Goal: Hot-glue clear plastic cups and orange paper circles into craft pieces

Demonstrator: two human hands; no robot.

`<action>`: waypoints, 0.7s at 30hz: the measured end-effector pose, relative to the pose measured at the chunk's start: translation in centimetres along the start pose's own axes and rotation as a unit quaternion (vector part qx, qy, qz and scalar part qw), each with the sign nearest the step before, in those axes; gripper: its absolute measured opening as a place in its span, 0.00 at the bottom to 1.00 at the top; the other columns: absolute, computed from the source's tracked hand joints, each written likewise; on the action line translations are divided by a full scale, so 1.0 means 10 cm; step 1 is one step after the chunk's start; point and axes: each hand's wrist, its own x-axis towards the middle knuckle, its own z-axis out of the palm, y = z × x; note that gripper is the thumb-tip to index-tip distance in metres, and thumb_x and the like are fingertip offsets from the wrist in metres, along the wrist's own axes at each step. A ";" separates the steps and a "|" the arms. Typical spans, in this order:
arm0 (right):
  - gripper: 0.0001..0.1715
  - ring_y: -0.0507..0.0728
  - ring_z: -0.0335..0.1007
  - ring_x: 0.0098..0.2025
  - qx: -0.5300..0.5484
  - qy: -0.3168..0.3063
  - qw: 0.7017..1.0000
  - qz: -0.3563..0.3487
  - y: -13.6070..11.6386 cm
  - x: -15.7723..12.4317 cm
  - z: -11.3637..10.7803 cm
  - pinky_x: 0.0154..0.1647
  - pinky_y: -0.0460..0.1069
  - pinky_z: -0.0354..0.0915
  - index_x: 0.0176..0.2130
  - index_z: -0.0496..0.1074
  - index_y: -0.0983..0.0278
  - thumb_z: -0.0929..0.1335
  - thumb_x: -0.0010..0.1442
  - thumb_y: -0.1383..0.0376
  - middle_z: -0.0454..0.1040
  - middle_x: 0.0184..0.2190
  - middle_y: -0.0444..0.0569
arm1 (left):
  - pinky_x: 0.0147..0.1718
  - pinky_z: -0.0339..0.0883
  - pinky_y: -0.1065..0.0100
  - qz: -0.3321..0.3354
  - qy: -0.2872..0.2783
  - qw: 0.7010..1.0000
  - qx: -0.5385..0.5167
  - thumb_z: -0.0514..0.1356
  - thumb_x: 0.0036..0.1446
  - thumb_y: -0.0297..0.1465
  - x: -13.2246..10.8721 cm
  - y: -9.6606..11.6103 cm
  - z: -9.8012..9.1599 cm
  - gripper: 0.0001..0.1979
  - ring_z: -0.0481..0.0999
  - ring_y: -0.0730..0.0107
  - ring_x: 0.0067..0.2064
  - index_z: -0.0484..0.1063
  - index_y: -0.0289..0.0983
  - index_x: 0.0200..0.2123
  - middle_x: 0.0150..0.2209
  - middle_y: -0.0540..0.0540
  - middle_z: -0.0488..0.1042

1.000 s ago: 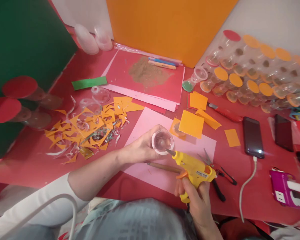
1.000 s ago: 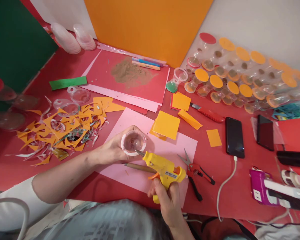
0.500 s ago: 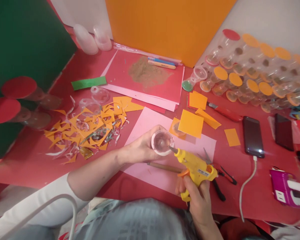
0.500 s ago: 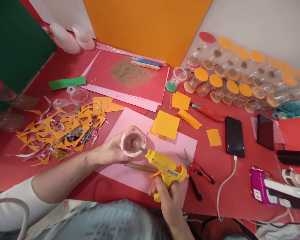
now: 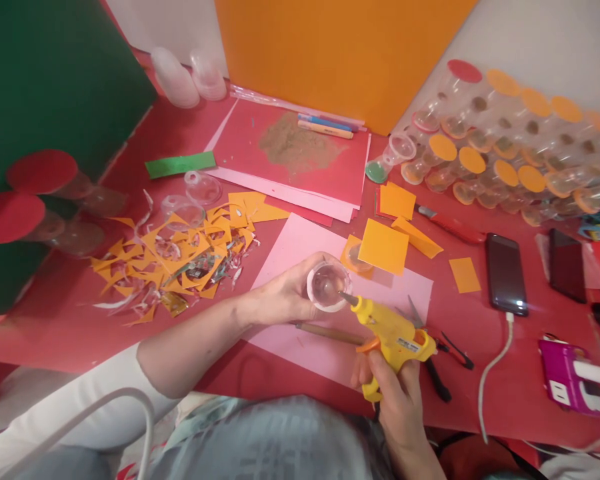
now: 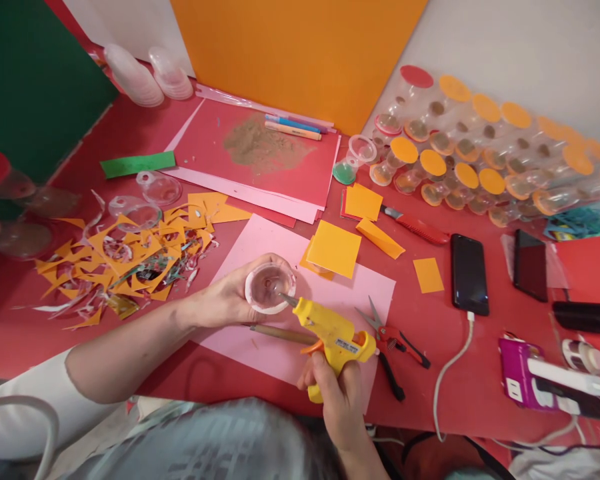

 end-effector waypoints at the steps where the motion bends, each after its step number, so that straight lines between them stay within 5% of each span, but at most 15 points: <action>1: 0.26 0.52 0.67 0.17 0.000 0.005 1.000 -0.001 0.00 0.01 0.00 0.20 0.47 0.69 0.20 0.71 0.62 0.71 0.64 0.52 0.69 0.15 0.43 | 0.39 0.66 0.68 -0.002 -0.011 1.000 0.001 0.70 0.52 0.32 0.00 0.00 -0.01 0.18 0.71 0.70 0.40 0.68 0.38 0.43 0.41 0.47 0.70; 14: 0.23 0.53 0.70 0.18 -0.006 -0.009 1.000 -0.008 0.02 -0.02 -0.01 0.23 0.47 0.71 0.22 0.73 0.62 0.72 0.65 0.55 0.72 0.17 0.44 | 0.39 0.68 0.69 -0.014 0.035 0.999 0.004 0.70 0.53 0.31 0.00 -0.06 0.00 0.17 0.74 0.71 0.39 0.68 0.37 0.42 0.41 0.48 0.73; 21: 0.27 0.52 0.67 0.16 0.003 -0.003 1.000 0.004 0.02 0.02 -0.01 0.19 0.46 0.67 0.20 0.71 0.62 0.71 0.65 0.51 0.70 0.15 0.44 | 0.40 0.69 0.67 -0.018 0.039 0.999 0.032 0.75 0.45 0.32 -0.01 -0.18 0.01 0.25 0.76 0.68 0.41 0.64 0.39 0.41 0.45 0.46 0.76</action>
